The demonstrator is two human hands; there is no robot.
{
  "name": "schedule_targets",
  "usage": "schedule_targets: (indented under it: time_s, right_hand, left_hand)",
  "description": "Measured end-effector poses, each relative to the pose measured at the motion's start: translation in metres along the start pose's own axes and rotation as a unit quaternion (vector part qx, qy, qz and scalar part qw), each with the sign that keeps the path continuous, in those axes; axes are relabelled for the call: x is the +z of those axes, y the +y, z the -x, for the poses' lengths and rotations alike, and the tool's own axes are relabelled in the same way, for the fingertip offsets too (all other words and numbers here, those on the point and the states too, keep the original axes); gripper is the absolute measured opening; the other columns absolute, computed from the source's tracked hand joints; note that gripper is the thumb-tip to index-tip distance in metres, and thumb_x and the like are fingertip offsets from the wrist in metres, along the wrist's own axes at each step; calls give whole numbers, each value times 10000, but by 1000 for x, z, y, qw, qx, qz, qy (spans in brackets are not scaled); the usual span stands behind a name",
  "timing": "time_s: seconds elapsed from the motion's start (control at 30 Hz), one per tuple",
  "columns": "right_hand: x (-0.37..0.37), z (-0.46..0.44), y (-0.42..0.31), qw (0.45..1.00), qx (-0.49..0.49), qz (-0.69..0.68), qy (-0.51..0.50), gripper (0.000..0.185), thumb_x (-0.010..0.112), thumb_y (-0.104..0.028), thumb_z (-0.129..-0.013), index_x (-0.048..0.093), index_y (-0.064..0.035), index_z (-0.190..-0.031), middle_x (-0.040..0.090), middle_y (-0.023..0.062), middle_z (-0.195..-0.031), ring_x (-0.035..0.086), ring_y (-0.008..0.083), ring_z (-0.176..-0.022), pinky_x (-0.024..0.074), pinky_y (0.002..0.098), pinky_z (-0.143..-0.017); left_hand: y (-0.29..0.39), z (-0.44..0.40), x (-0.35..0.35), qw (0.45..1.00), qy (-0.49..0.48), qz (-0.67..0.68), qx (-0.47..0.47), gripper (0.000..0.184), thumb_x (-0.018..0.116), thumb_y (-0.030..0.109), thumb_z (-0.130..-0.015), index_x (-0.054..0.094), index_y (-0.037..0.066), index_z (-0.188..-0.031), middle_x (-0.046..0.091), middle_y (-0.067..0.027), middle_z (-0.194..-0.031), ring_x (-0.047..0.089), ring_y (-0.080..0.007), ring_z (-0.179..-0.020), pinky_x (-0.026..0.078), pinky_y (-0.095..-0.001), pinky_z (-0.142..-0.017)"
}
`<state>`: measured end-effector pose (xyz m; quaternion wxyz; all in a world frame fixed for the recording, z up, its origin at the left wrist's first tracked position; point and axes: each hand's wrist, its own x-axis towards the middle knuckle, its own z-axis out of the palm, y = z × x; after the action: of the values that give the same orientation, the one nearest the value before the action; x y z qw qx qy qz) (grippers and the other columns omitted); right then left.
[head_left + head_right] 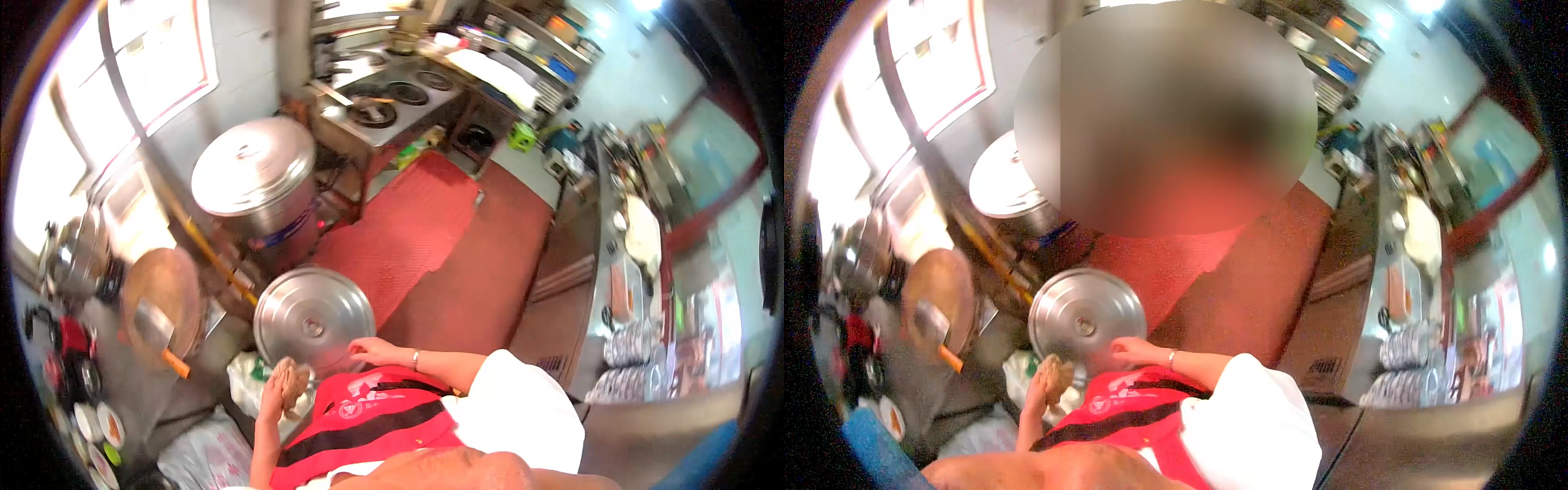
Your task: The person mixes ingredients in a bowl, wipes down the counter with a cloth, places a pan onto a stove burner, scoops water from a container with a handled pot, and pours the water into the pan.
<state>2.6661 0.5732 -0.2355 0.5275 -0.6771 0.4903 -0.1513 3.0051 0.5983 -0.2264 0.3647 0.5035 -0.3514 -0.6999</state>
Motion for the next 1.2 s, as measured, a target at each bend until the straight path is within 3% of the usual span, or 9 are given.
schedule_targets:
  time_s: [0.17, 0.27, 0.43, 0.7, 0.8, 0.87, 1.07, 1.13, 1.2]
  right_hand:
    - [-92, 68, -34, 978, -70, -68, 183, 558, 588, -379, -886, 443, -30, -1296, 457, 196, -1299, 514, 297, -1125, 404, 374, -962]
    - [-139, 112, -2, 935, -161, 12, 316, 644, 593, -403, -881, 378, -12, -1345, 441, 210, -1292, 491, 324, -1146, 366, 394, -1002]
    - [-205, 210, 35, 926, -77, -62, 364, 646, 625, -395, -856, 398, 10, -1304, 436, 231, -1282, 418, 357, -1214, 323, 396, -1027]
    - [-281, 324, 109, 872, 39, -105, 476, 422, 596, -279, -887, 467, -19, -1192, 562, 172, -1057, 563, 337, -971, 440, 380, -863]
    - [-310, 344, 171, 832, 60, -182, 520, 396, 590, -264, -893, 476, -20, -1183, 619, 155, -981, 619, 301, -869, 480, 372, -787]
    - [-339, 355, 219, 796, 152, -62, 582, 394, 594, -244, -896, 473, -9, -1188, 645, 155, -960, 643, 237, -837, 496, 349, -757]
    - [-439, 408, 345, 686, 172, -314, 633, 391, 583, -208, -917, 494, -23, -1249, 643, 59, -1058, 627, 171, -964, 495, 299, -823]
    - [-481, 434, 360, 569, 122, -498, 643, 344, 558, -184, -934, 508, -21, -1233, 642, 63, -1049, 626, 153, -951, 500, 283, -823]
    - [-519, 455, 370, 561, 120, -496, 652, 293, 529, -164, -947, 522, -19, -1201, 641, 72, -1047, 636, 166, -921, 522, 298, -788]
  left_hand:
    - [75, -54, 209, 992, -76, 91, -53, 382, 480, 244, -974, 456, 35, -1293, 589, -106, -1148, 603, -204, -997, 506, -340, -846]
    - [69, -73, 335, 968, -157, 163, -108, 400, 428, 342, -987, 463, 73, -1281, 572, -78, -1160, 571, -204, -1047, 487, -379, -870]
    - [26, -105, 477, 897, -319, 185, -243, 503, 371, 475, -974, 452, 105, -1306, 550, -73, -1223, 537, -231, -1100, 434, -410, -933]
    - [8, -131, 626, 823, -429, 30, -372, 450, 364, 431, -986, 409, 130, -1318, 477, -40, -1307, 453, -229, -1192, 313, -413, -1049]
    - [1, -151, 683, 801, -459, -2, -384, 407, 353, 385, -994, 408, 144, -1317, 459, -40, -1320, 451, -247, -1196, 330, -431, -1050]
    - [5, -169, 724, 808, -442, -23, -389, 414, 348, 366, -998, 407, 95, -1306, 455, -63, -1315, 448, -251, -1197, 328, -415, -1056]
    - [18, -261, 855, 800, -454, -133, -369, 363, 384, 314, -1002, 481, 46, -1226, 564, -80, -1187, 547, -193, -1066, 427, -308, -937]
    - [24, -287, 909, 815, -465, -162, -306, 327, 405, 287, -999, 524, 45, -1184, 603, -68, -1122, 579, -156, -987, 452, -275, -878]
    - [21, -313, 959, 808, -483, -150, -301, 312, 411, 268, -999, 532, 41, -1176, 613, -65, -1099, 585, -131, -953, 460, -252, -844]
